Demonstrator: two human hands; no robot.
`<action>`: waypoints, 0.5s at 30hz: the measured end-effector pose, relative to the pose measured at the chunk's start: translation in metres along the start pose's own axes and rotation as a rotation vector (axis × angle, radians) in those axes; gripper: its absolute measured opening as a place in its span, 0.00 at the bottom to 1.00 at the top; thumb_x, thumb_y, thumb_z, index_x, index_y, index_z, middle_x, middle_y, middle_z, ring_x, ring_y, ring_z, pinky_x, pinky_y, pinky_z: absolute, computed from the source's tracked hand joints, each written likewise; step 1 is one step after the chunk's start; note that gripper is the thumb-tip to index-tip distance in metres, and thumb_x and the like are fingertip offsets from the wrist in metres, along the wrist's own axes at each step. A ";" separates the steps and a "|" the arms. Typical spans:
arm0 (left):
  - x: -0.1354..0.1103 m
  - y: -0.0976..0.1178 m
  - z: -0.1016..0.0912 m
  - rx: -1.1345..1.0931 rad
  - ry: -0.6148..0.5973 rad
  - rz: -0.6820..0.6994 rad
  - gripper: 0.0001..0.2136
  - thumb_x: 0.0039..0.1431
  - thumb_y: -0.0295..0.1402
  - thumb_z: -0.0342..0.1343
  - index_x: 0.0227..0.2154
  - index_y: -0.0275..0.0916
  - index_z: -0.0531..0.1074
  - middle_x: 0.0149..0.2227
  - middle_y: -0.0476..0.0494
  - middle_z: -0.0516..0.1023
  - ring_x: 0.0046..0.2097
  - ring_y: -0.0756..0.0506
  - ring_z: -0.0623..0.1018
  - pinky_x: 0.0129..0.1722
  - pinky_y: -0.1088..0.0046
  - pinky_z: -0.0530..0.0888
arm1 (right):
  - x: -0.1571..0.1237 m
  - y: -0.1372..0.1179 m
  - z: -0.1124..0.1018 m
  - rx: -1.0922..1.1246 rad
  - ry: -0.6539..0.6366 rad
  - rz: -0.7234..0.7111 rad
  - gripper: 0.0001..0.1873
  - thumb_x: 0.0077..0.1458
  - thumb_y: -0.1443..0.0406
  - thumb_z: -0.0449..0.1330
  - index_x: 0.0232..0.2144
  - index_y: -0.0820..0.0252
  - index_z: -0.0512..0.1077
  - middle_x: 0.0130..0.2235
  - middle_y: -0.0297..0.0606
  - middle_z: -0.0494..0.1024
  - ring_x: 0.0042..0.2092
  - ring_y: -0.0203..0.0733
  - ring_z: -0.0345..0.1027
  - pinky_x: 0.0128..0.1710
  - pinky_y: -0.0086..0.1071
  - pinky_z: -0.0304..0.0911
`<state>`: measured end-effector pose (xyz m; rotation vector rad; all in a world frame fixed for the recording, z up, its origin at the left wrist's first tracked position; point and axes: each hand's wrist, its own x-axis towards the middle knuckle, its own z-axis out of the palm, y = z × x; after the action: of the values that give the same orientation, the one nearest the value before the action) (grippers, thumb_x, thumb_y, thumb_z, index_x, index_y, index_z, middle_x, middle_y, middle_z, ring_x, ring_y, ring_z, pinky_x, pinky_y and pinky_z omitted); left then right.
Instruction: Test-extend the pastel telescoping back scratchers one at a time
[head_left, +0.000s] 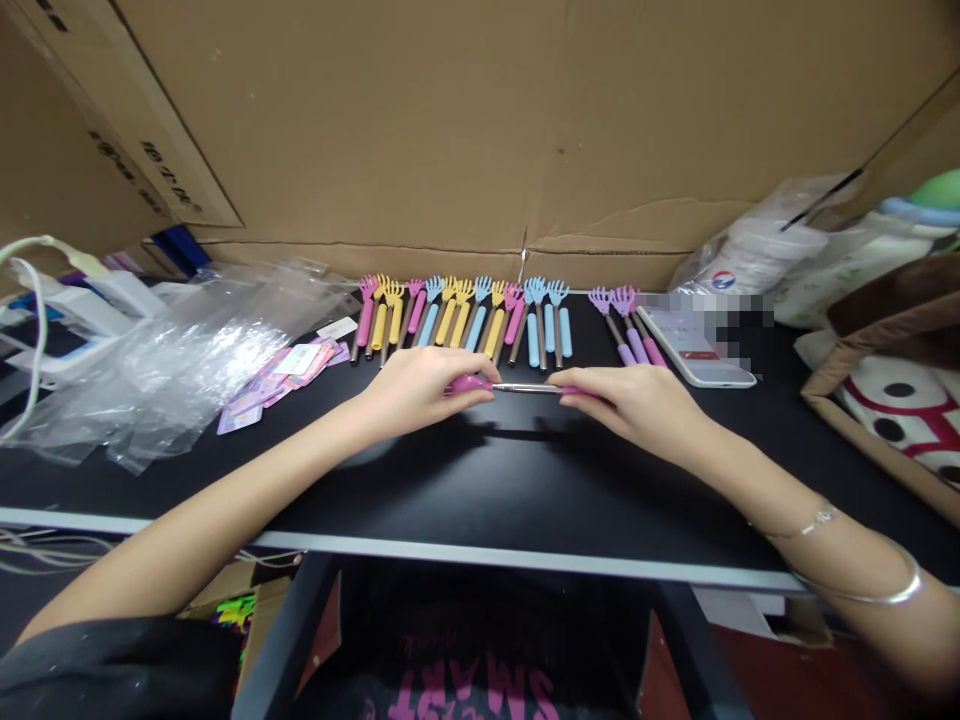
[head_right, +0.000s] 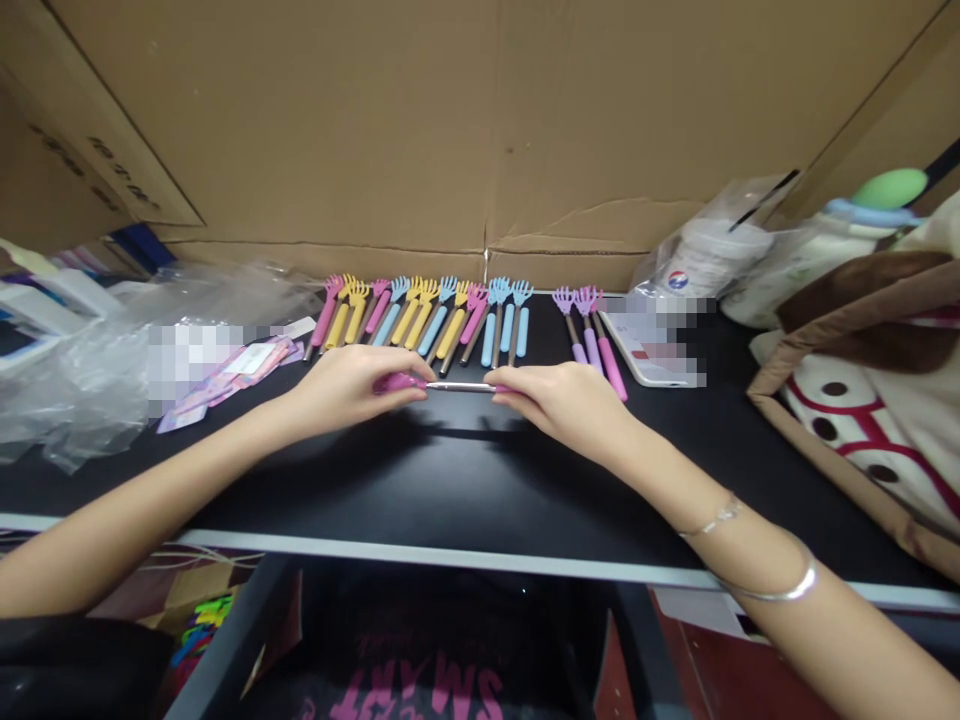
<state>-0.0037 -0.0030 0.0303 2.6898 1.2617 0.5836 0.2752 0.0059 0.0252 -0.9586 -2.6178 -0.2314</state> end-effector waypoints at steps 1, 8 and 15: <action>0.000 0.000 -0.002 0.024 -0.004 0.004 0.11 0.63 0.42 0.53 0.41 0.44 0.75 0.37 0.50 0.81 0.35 0.49 0.77 0.29 0.78 0.62 | 0.000 0.000 -0.001 -0.017 0.004 -0.003 0.18 0.66 0.56 0.48 0.44 0.54 0.75 0.38 0.34 0.83 0.34 0.38 0.78 0.29 0.27 0.62; -0.001 -0.005 -0.009 0.186 -0.021 0.037 0.14 0.65 0.44 0.49 0.43 0.45 0.75 0.38 0.49 0.82 0.35 0.49 0.78 0.29 0.78 0.61 | -0.001 0.011 -0.007 -0.025 -0.034 0.021 0.21 0.66 0.53 0.46 0.44 0.53 0.76 0.36 0.35 0.83 0.33 0.39 0.77 0.28 0.28 0.60; -0.008 -0.061 -0.051 0.087 -0.203 -0.130 0.18 0.63 0.50 0.47 0.43 0.44 0.73 0.36 0.50 0.78 0.35 0.48 0.74 0.35 0.77 0.63 | -0.018 0.073 -0.039 0.273 -0.323 0.223 0.28 0.62 0.44 0.45 0.43 0.55 0.75 0.22 0.33 0.77 0.23 0.35 0.68 0.27 0.27 0.62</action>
<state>-0.0725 0.0273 0.0590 2.6279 1.4199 0.2389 0.3455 0.0402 0.0574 -1.2605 -2.6930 0.3561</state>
